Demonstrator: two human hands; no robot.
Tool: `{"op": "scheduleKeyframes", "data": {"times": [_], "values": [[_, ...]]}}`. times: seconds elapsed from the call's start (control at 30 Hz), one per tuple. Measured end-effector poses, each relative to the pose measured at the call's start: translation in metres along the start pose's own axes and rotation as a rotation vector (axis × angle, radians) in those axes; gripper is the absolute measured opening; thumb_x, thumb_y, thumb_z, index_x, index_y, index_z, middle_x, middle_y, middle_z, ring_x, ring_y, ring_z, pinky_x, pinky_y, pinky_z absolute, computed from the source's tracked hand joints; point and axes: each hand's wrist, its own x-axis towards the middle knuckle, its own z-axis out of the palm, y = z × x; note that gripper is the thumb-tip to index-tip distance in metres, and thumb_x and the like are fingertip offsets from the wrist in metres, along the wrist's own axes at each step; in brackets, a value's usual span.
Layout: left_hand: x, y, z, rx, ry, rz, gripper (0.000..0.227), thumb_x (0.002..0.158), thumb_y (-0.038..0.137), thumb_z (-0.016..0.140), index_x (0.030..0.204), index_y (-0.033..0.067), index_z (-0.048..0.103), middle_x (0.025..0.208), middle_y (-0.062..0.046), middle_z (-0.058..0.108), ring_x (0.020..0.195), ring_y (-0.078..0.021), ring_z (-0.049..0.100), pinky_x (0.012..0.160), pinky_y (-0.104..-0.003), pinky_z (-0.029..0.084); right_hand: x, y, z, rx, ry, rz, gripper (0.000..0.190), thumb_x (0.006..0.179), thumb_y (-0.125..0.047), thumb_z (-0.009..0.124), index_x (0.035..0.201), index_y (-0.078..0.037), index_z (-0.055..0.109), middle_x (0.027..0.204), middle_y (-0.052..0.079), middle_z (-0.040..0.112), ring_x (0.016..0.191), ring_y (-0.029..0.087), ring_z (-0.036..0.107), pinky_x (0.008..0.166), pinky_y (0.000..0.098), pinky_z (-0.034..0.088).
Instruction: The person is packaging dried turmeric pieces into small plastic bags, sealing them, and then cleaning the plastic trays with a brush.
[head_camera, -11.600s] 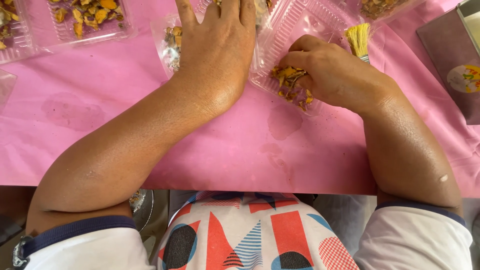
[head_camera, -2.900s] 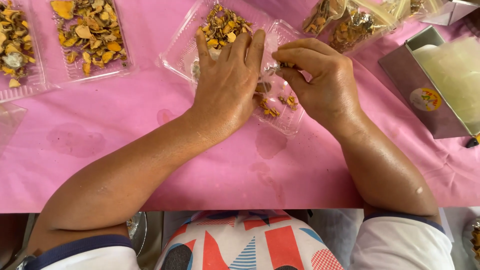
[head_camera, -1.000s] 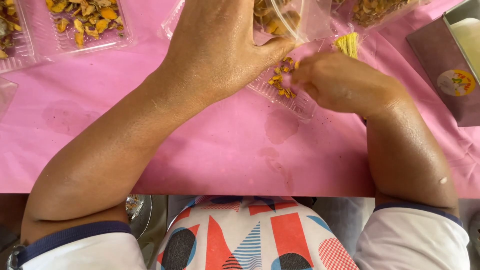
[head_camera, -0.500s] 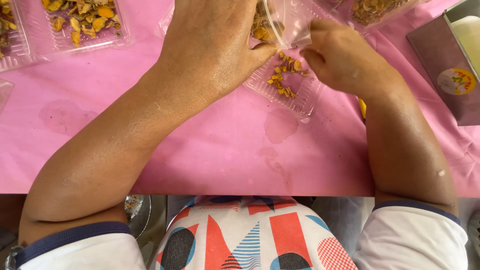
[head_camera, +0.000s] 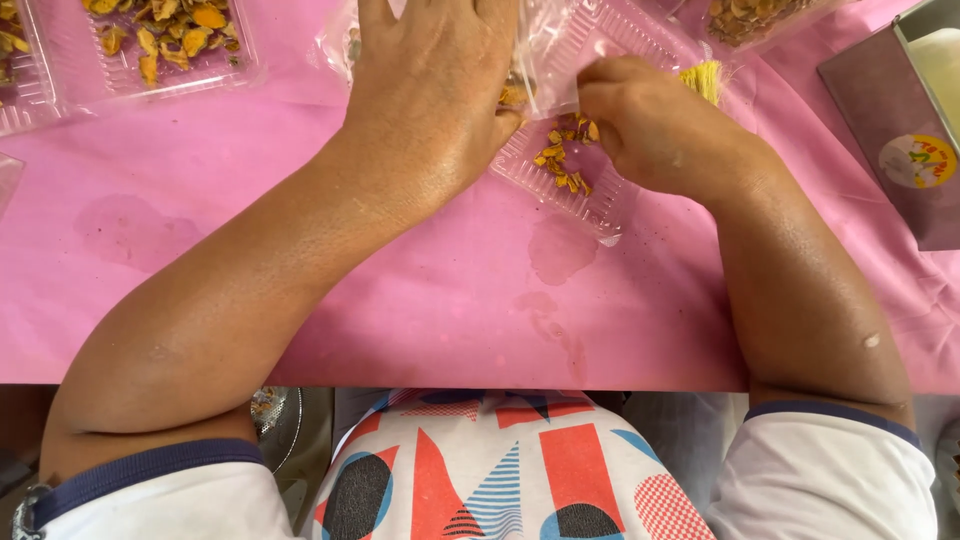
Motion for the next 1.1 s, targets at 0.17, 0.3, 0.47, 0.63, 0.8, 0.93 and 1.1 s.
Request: {"op": "scheduleKeyframes", "data": {"times": [0.17, 0.3, 0.47, 0.63, 0.8, 0.93, 1.1], "values": [[-0.005, 0.005, 0.005, -0.052, -0.092, -0.024, 0.080, 0.066, 0.038, 0.090, 0.131, 0.0109, 0.053, 0.118, -0.005, 0.056, 0.101, -0.0231, 0.060, 0.095, -0.053, 0.042, -0.001, -0.012, -0.005, -0.092, -0.063, -0.014, 0.025, 0.087, 0.010, 0.052, 0.103, 0.006, 0.071, 0.105, 0.020, 0.068, 0.094, 0.040, 0.063, 0.089, 0.0484, 0.050], [-0.005, 0.006, 0.006, -0.015, -0.149, -0.025, 0.099, 0.064, 0.041, 0.093, 0.143, 0.0068, 0.044, 0.132, -0.010, 0.054, 0.113, -0.0246, 0.062, 0.102, -0.058, 0.042, 0.000, -0.018, 0.000, -0.066, -0.245, 0.069, 0.039, 0.087, -0.001, 0.058, 0.121, -0.009, 0.074, 0.108, 0.014, 0.063, 0.101, 0.039, 0.057, 0.093, 0.0494, 0.045], [-0.005, 0.006, 0.010, -0.043, -0.194, -0.038, 0.106, 0.056, 0.034, 0.093, 0.146, 0.0061, 0.043, 0.134, -0.011, 0.054, 0.113, -0.0276, 0.064, 0.099, -0.065, 0.042, -0.003, -0.024, -0.007, -0.153, -0.146, -0.037, 0.022, 0.091, -0.005, 0.065, 0.107, -0.007, 0.079, 0.100, 0.011, 0.071, 0.090, 0.037, 0.061, 0.091, 0.0478, 0.045], [-0.004, 0.006, 0.009, -0.095, -0.202, -0.059, 0.105, 0.063, 0.031, 0.093, 0.150, 0.0075, 0.039, 0.140, -0.015, 0.051, 0.120, -0.0314, 0.062, 0.103, -0.068, 0.036, -0.002, -0.030, -0.001, -0.217, -0.249, -0.131, 0.027, 0.092, -0.005, 0.059, 0.112, -0.010, 0.076, 0.102, 0.009, 0.069, 0.088, 0.033, 0.061, 0.088, 0.0437, 0.045], [-0.006, 0.007, 0.015, -0.073, -0.151, -0.075, 0.096, 0.065, 0.032, 0.093, 0.145, 0.0107, 0.045, 0.132, -0.011, 0.054, 0.113, -0.0289, 0.062, 0.099, -0.066, 0.040, -0.005, -0.029, -0.003, -0.213, -0.175, -0.050, 0.027, 0.097, -0.005, 0.059, 0.114, -0.011, 0.079, 0.103, 0.007, 0.070, 0.090, 0.035, 0.056, 0.090, 0.0462, 0.045], [-0.007, 0.008, 0.013, -0.042, -0.161, -0.057, 0.097, 0.064, 0.033, 0.092, 0.144, 0.0085, 0.044, 0.130, -0.009, 0.055, 0.108, -0.0269, 0.064, 0.097, -0.063, 0.044, -0.007, -0.028, 0.001, -0.337, -0.276, -0.006, 0.032, 0.088, -0.015, 0.066, 0.119, -0.017, 0.076, 0.121, 0.007, 0.069, 0.105, 0.036, 0.057, 0.088, 0.0509, 0.048], [-0.009, 0.007, 0.013, 0.030, -0.092, -0.053, 0.089, 0.063, 0.040, 0.091, 0.138, 0.0118, 0.051, 0.122, -0.006, 0.058, 0.102, -0.0256, 0.063, 0.092, -0.056, 0.046, -0.009, -0.035, -0.015, -0.367, -0.258, -0.021, 0.021, 0.099, -0.009, 0.059, 0.094, -0.013, 0.079, 0.107, 0.002, 0.070, 0.099, 0.033, 0.055, 0.094, 0.0419, 0.046]]}}
